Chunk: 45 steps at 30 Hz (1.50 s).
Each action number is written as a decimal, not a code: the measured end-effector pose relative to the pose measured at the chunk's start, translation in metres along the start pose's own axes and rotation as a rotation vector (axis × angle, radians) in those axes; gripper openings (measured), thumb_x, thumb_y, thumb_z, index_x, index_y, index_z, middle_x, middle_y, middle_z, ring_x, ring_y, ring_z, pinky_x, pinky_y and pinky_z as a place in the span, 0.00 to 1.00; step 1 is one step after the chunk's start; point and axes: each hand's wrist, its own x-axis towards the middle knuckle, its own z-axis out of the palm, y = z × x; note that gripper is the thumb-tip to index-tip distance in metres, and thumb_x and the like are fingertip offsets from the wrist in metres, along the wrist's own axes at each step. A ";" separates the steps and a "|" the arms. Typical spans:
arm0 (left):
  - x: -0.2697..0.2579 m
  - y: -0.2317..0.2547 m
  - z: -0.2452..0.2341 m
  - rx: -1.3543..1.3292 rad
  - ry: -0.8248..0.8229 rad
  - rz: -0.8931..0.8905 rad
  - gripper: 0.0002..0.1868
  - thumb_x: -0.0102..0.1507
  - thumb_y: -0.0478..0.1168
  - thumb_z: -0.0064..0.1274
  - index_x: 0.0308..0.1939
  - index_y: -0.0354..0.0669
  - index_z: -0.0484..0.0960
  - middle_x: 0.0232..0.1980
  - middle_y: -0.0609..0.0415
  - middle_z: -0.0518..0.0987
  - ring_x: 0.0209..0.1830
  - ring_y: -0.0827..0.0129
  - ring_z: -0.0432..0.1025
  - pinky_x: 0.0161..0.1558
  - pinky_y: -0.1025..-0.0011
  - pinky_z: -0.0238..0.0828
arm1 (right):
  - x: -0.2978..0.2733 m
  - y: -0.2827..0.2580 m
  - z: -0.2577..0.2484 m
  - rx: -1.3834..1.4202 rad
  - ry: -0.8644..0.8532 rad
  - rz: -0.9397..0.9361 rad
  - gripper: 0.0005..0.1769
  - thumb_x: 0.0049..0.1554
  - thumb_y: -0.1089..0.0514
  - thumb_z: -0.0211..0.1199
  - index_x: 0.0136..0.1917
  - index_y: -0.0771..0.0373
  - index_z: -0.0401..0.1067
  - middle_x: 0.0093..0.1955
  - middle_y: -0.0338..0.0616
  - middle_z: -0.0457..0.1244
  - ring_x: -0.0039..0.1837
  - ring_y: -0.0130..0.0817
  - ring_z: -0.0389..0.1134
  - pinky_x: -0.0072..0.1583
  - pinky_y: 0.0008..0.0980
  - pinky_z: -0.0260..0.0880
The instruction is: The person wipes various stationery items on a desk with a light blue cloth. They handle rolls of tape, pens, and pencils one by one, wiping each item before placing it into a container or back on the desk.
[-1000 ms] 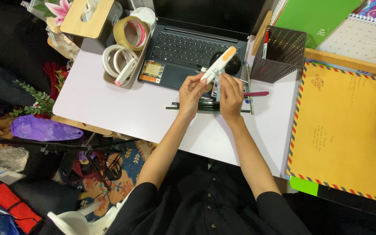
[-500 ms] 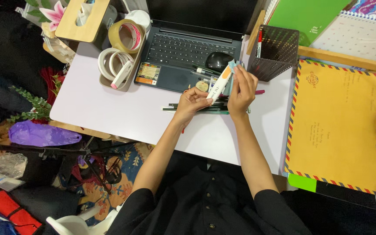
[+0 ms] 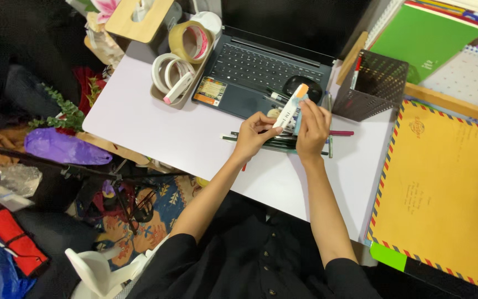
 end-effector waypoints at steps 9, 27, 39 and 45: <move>-0.007 0.023 -0.075 -0.007 0.346 0.114 0.10 0.62 0.30 0.62 0.44 0.34 0.78 0.46 0.46 0.84 0.47 0.68 0.79 0.50 0.71 0.77 | -0.005 -0.003 0.008 0.040 -0.075 0.006 0.14 0.63 0.73 0.62 0.61 0.67 0.78 0.63 0.47 0.69 0.61 0.46 0.66 0.62 0.40 0.67; 0.003 0.112 -0.168 1.187 0.700 0.359 0.08 0.61 0.29 0.59 0.44 0.32 0.80 0.41 0.41 0.79 0.45 0.48 0.72 0.48 0.57 0.69 | 0.000 -0.002 0.001 0.063 -0.069 0.041 0.11 0.65 0.72 0.62 0.61 0.68 0.77 0.63 0.47 0.69 0.62 0.45 0.65 0.63 0.40 0.66; -0.011 0.095 -0.091 1.173 0.453 0.365 0.07 0.63 0.34 0.60 0.42 0.38 0.79 0.47 0.46 0.77 0.52 0.51 0.70 0.48 0.58 0.69 | 0.000 0.003 0.003 0.066 -0.050 0.057 0.12 0.65 0.71 0.62 0.61 0.67 0.77 0.63 0.47 0.69 0.62 0.44 0.66 0.63 0.39 0.67; -0.033 0.069 -0.032 1.173 0.051 -0.036 0.17 0.59 0.45 0.65 0.39 0.37 0.77 0.30 0.48 0.79 0.38 0.52 0.76 0.37 0.56 0.71 | -0.001 0.007 0.001 0.057 -0.038 0.075 0.12 0.66 0.70 0.62 0.62 0.67 0.77 0.63 0.47 0.69 0.62 0.44 0.65 0.63 0.39 0.67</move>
